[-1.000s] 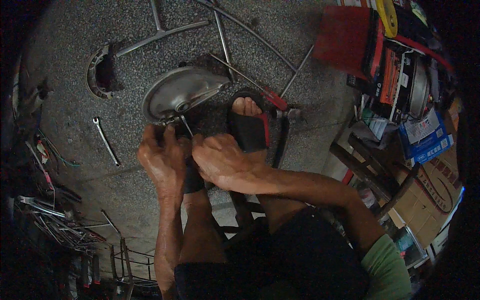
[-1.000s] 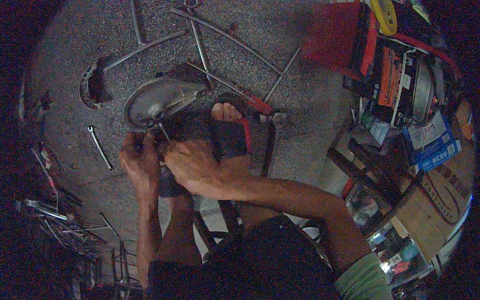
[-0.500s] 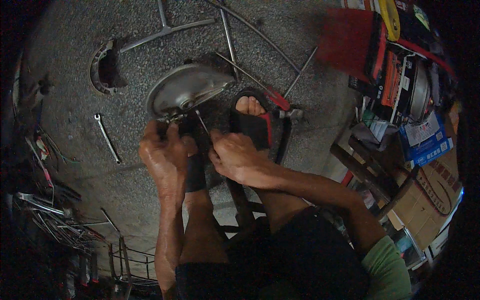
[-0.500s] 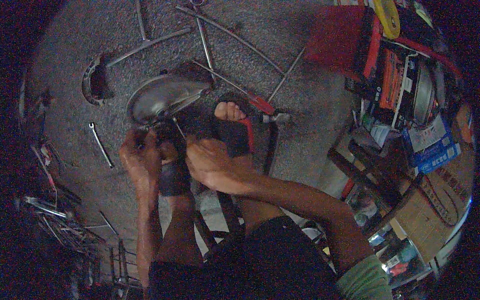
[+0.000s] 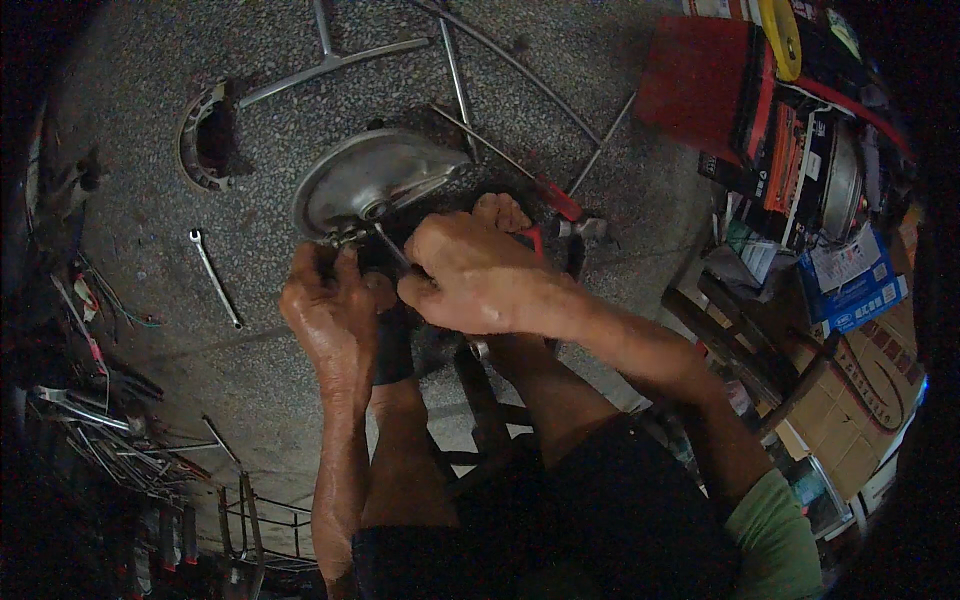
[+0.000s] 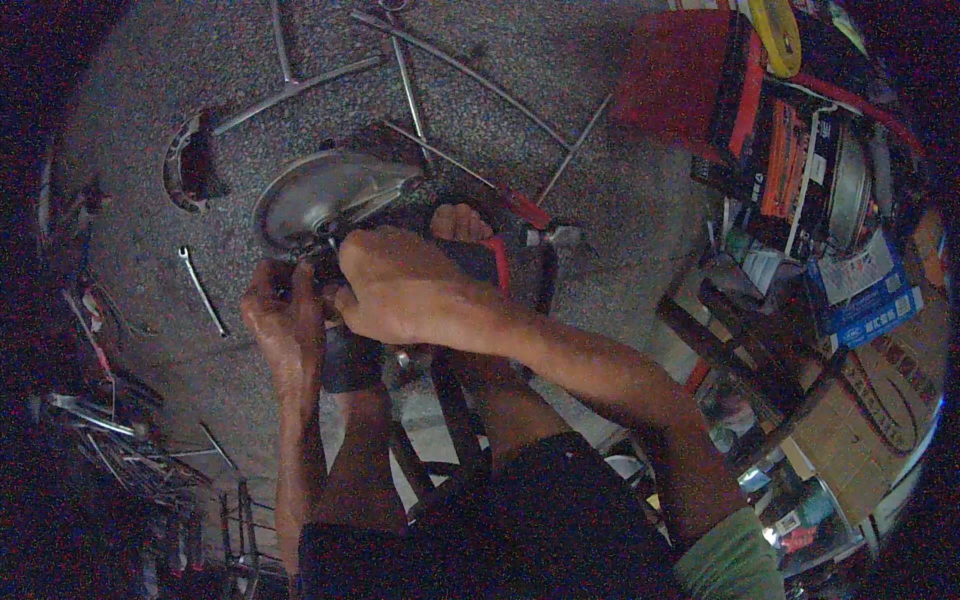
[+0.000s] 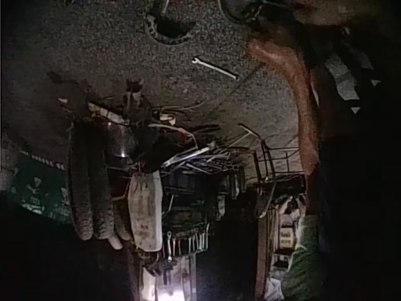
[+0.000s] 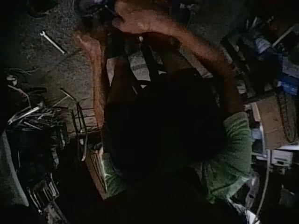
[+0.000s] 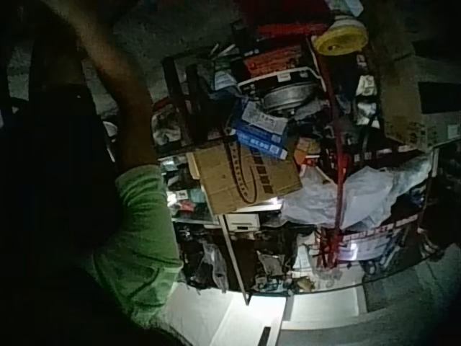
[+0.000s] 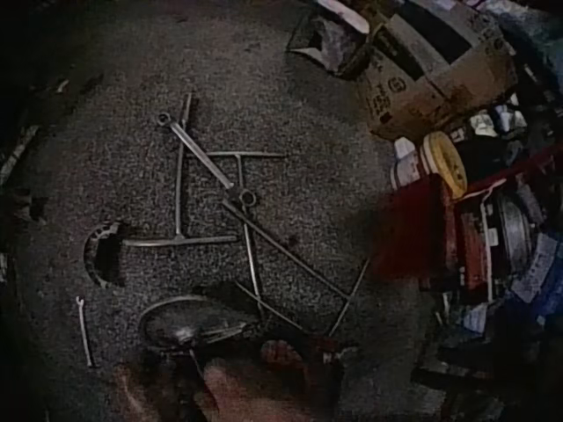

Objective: The person sits on a stool and uses a wrench to tighten bolts on a circular metal mechanical part, likely a brake drum or hub. They manipulate the part with both hands, adjusting the tool and the component to secure the assembly.

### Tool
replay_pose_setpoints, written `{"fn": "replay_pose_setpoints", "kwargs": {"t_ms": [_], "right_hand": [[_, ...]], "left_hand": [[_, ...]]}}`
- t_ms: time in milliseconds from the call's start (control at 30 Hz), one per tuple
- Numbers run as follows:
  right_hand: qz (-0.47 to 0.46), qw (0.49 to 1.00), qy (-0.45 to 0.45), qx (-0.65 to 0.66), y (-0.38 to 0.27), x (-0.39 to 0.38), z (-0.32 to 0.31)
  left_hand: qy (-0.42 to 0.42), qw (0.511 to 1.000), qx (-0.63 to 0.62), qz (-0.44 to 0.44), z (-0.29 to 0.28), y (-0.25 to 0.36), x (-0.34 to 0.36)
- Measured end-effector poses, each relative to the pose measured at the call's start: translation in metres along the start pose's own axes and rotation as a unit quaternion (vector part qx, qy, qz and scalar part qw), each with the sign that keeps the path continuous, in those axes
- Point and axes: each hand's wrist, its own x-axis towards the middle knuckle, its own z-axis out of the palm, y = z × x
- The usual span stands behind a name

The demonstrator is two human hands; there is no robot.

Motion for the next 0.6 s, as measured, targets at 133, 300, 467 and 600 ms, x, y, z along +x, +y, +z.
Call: {"fn": "replay_pose_setpoints", "kwargs": {"t_ms": [133,300,467,600], "right_hand": [[0.025,0.998,-0.057,-0.001,0.000,0.007,-0.015],[-0.016,0.998,-0.049,-0.039,-0.010,0.005,-0.012],[0.000,0.998,-0.057,0.026,-0.004,0.004,-0.005],[0.010,0.997,-0.040,0.060,-0.001,-0.001,0.001]], "left_hand": [[-0.024,0.999,0.002,-0.030,-0.001,0.001,0.000],[-0.029,0.998,0.023,-0.047,-0.004,0.007,0.001],[-0.020,0.999,0.032,-0.027,-0.003,0.003,0.001],[-0.026,0.998,0.035,-0.036,-0.002,0.008,0.001]]}}
